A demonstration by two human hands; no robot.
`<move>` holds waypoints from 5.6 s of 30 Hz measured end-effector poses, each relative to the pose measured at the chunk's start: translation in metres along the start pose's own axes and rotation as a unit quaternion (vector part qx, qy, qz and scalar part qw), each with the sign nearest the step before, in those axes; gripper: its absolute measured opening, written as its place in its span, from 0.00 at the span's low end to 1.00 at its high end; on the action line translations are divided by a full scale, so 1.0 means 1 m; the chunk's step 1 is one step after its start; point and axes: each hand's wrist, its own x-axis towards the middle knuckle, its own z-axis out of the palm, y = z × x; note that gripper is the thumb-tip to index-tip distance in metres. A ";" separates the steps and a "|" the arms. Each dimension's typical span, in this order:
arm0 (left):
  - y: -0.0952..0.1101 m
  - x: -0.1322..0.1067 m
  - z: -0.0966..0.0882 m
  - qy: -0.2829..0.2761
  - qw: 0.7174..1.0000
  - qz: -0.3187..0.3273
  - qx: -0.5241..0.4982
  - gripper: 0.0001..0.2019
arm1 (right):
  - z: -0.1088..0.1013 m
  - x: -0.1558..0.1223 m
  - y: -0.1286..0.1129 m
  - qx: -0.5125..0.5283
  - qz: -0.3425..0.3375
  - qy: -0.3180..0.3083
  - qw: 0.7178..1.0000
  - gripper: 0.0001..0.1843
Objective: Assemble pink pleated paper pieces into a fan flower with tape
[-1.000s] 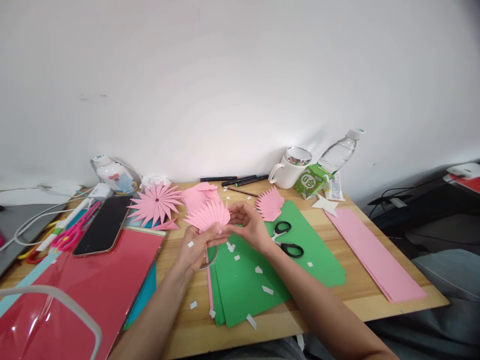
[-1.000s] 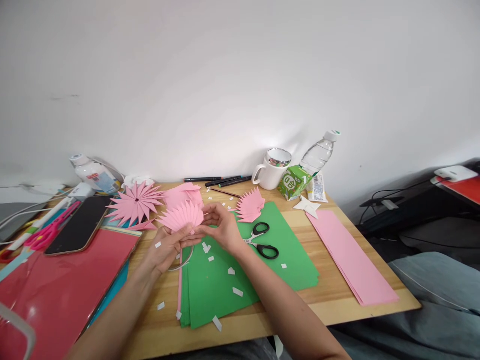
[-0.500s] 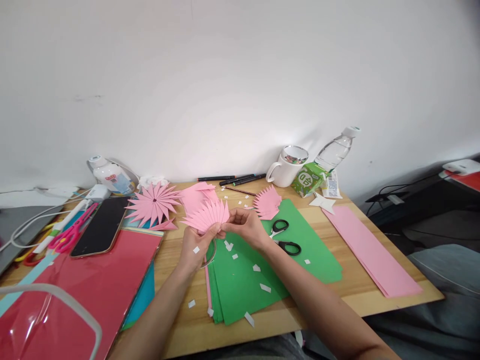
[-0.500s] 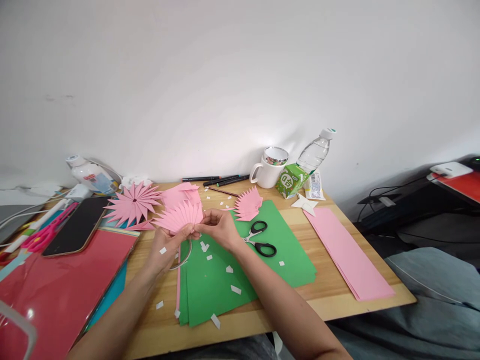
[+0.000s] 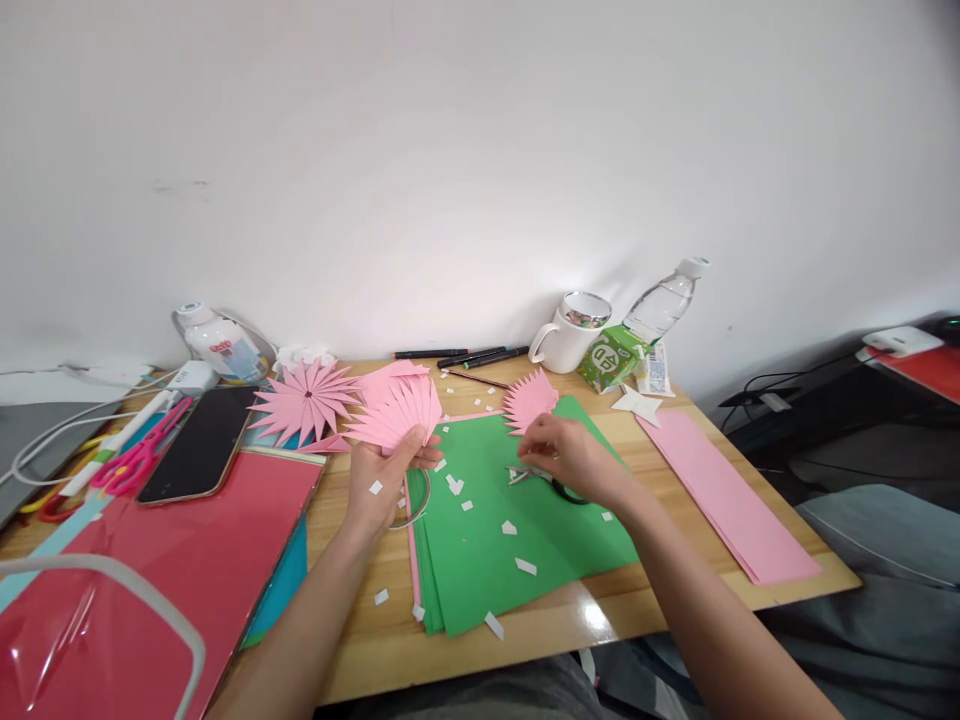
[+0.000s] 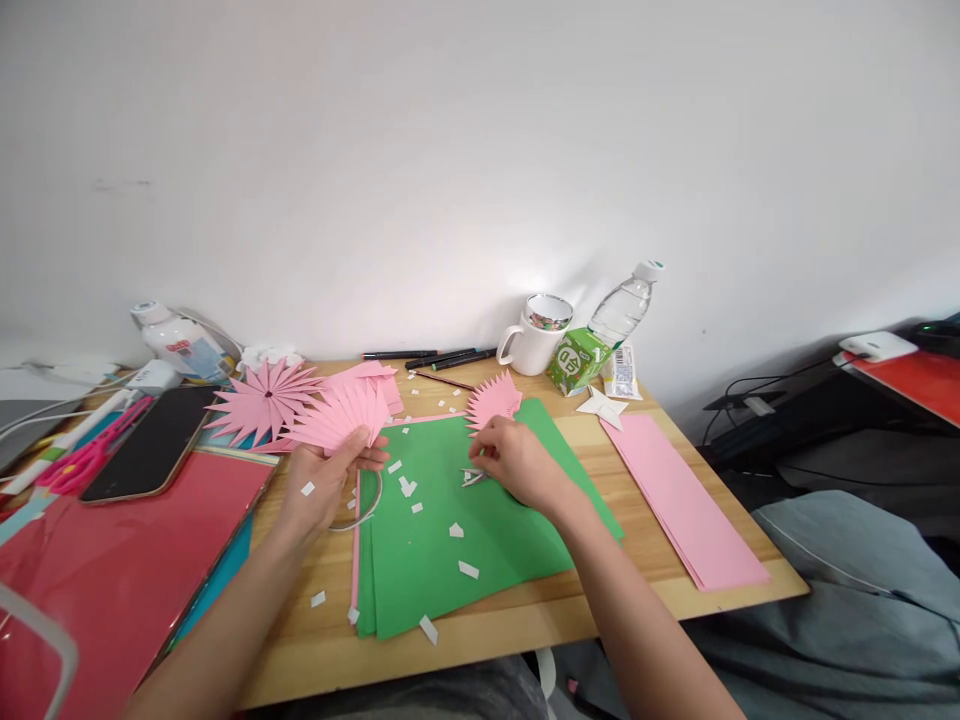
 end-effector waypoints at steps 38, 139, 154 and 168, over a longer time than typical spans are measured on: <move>-0.005 -0.005 0.004 -0.074 0.996 -0.035 0.021 0.16 | 0.071 -0.012 0.009 -0.199 0.035 0.045 0.978 0.08; -0.008 -0.004 0.006 -0.149 0.977 -0.104 -0.108 0.17 | 0.089 0.018 -0.050 0.445 0.064 0.121 0.885 0.22; 0.006 0.001 -0.003 -0.112 0.964 -0.128 -0.202 0.14 | 0.011 0.021 0.073 -0.402 -0.041 -0.048 0.913 0.43; 0.001 0.001 -0.006 -0.137 0.962 -0.130 -0.196 0.14 | 0.012 0.022 0.088 -0.358 -0.107 0.063 0.925 0.27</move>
